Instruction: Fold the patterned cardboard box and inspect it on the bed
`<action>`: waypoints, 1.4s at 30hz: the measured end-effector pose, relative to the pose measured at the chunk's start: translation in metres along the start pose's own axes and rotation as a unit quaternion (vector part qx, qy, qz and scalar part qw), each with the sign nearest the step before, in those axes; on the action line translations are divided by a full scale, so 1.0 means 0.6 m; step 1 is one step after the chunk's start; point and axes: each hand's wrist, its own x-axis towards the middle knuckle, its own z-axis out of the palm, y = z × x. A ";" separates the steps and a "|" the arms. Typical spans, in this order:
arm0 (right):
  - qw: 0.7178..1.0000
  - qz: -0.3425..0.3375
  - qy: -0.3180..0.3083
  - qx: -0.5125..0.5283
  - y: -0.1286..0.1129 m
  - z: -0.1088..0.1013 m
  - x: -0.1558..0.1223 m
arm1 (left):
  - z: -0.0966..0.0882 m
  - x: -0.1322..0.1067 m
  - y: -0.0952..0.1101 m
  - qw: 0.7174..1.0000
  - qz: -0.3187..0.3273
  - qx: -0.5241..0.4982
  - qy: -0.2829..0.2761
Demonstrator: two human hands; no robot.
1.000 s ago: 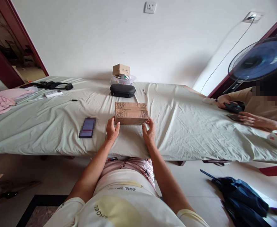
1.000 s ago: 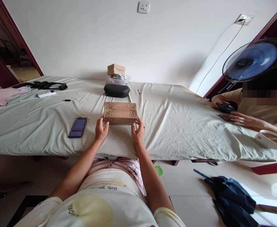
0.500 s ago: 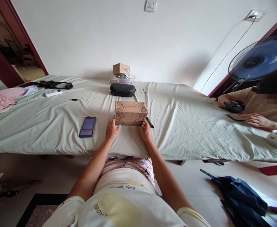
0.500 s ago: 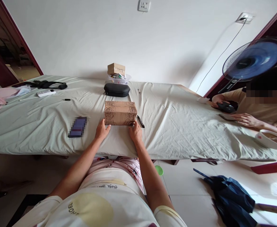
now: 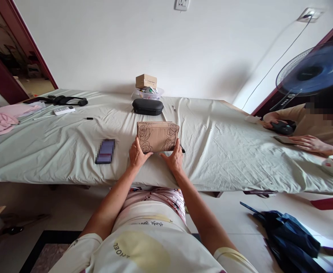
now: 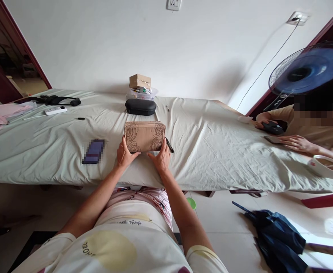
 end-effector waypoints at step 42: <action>0.936 -0.076 -0.258 0.226 -0.019 -0.032 0.005 | -0.004 0.007 -0.024 0.990 -0.020 -0.139 0.024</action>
